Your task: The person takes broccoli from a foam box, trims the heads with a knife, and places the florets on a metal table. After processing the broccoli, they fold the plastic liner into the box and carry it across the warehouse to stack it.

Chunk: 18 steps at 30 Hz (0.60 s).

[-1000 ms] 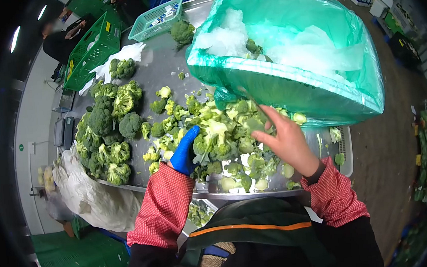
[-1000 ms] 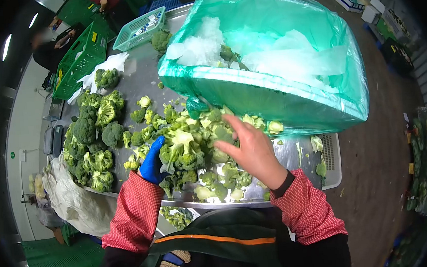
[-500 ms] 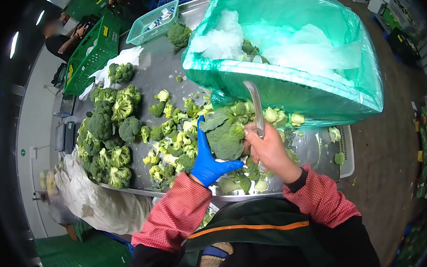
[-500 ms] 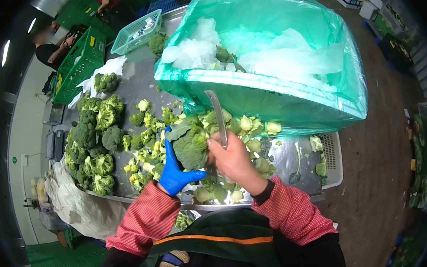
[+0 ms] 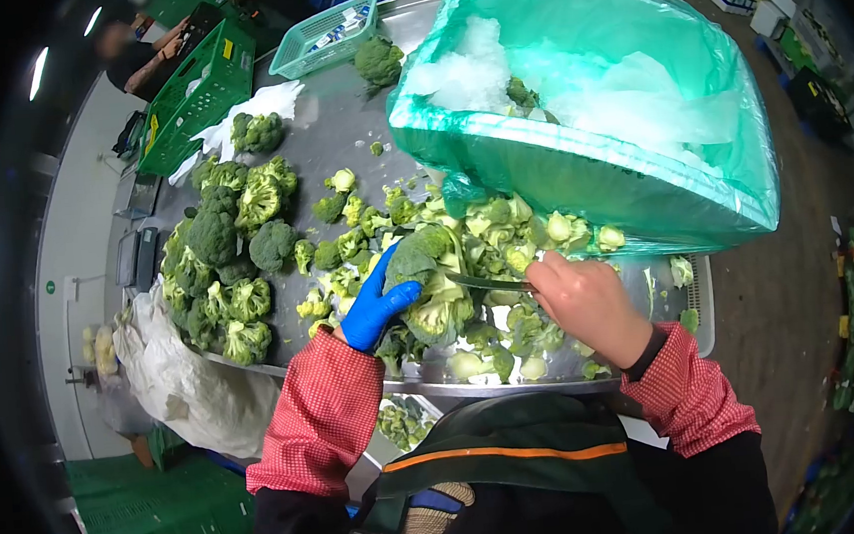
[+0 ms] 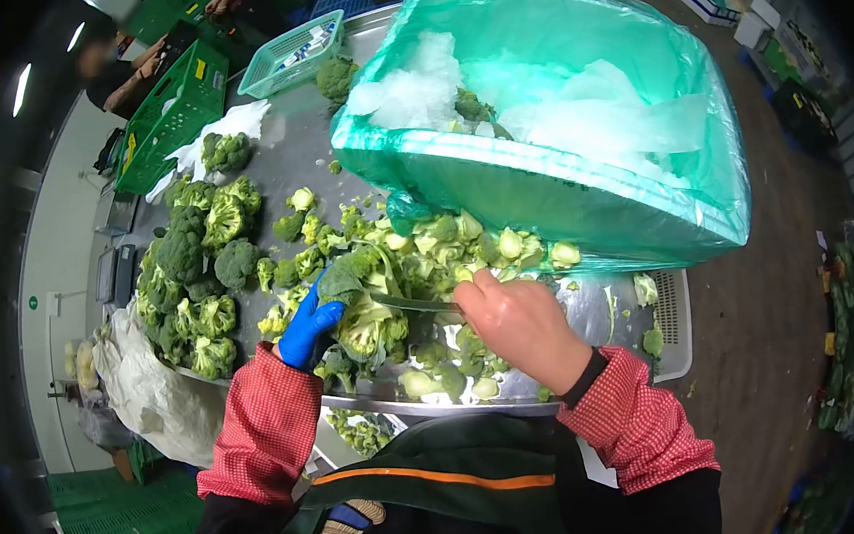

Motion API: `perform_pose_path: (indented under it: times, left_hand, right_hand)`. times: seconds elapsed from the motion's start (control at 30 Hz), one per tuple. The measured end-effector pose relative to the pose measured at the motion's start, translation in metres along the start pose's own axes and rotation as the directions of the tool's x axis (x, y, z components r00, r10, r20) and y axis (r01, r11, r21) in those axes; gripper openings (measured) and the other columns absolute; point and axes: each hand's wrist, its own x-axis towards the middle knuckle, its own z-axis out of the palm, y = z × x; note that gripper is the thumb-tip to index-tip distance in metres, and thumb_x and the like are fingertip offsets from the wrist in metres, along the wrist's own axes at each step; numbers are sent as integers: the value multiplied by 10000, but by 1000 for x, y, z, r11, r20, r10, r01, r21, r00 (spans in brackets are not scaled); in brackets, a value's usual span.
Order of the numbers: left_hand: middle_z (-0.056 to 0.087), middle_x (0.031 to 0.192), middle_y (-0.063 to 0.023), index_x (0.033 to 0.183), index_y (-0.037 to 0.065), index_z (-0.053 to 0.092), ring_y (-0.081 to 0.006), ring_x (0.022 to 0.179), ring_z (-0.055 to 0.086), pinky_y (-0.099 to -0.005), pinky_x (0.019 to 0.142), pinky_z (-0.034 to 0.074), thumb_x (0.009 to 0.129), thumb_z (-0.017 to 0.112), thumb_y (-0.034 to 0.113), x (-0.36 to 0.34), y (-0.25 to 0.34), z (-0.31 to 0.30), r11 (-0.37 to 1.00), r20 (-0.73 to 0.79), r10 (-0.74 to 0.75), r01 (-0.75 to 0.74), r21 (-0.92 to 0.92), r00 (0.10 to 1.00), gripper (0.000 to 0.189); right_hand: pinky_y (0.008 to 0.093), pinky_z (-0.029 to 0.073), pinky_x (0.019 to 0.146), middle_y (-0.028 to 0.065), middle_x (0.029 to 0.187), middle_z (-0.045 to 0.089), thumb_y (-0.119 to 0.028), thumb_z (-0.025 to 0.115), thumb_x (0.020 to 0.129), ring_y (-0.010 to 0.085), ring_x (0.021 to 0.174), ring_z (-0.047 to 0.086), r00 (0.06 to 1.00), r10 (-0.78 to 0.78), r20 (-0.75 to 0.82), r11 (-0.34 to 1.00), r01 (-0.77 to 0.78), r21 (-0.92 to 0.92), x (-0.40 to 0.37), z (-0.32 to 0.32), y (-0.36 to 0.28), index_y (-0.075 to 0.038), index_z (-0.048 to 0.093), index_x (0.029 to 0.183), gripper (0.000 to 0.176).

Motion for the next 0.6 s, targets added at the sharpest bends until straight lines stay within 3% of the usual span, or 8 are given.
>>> perform_pose_path:
  times: [0.07, 0.17, 0.27, 0.33, 0.53, 0.6]
  left_hand:
    - [407, 1422, -105, 1461, 34, 254, -220, 1314, 385, -360, 1101, 282, 825, 678, 254, -7, 6, 0, 999, 7, -37, 37, 11, 999, 796]
    - [390, 1436, -111, 1463, 26, 251, -227, 1326, 373, -360, 1109, 267, 793, 702, 296, -21, 13, -5, 997, 6, -69, 69, 34, 998, 852]
    - [368, 1454, -109, 1472, 41, 237, -237, 1349, 348, -367, 1117, 254, 741, 730, 320, -32, 12, -25, 999, 18, -33, 32, 18, 999, 925]
    - [353, 1462, -110, 1477, 53, 223, -241, 1358, 334, -375, 1122, 250, 717, 751, 330, -41, 1, -28, 1000, -13, 16, -16, -12, 1000, 966]
    - [343, 1461, -116, 1480, 74, 207, -259, 1363, 330, -398, 1127, 260, 650, 800, 346, -45, 3, -34, 970, -10, 235, -233, 68, 972, 1055]
    - [357, 1451, -111, 1474, 79, 221, -258, 1347, 355, -398, 1112, 296, 666, 787, 349, -47, -1, -54, 976, -155, 189, -203, -77, 970, 1022]
  right_hand:
    - [344, 492, 499, 98, 746, 559, -105, 594, 800, 244, 574, 611, 999, -30, 36, 995, 33, -98, 5, 9, 4, -84, 539, 812, 61]
    - [351, 496, 497, 113, 731, 561, -104, 569, 802, 257, 580, 611, 995, 72, 69, 987, -61, -151, 3, 31, 28, -78, 548, 813, 35]
    - [426, 498, 600, 173, 825, 625, -159, 534, 888, 345, 689, 623, 950, 301, 85, 928, -312, 203, 10, 24, 36, -19, 573, 909, 147]
    - [450, 484, 680, 220, 895, 643, -270, 530, 935, 391, 777, 623, 897, 413, 156, 750, -432, 501, 12, 32, 14, 14, 577, 1044, 308]
    - [410, 483, 667, 220, 853, 637, -325, 595, 895, 359, 777, 630, 922, 314, 226, 587, -375, 718, 51, 35, -48, -9, 574, 1108, 382]
    - [396, 480, 645, 209, 835, 639, -294, 599, 894, 350, 758, 631, 940, 309, 145, 669, -323, 670, 49, 49, -47, -16, 584, 1091, 341]
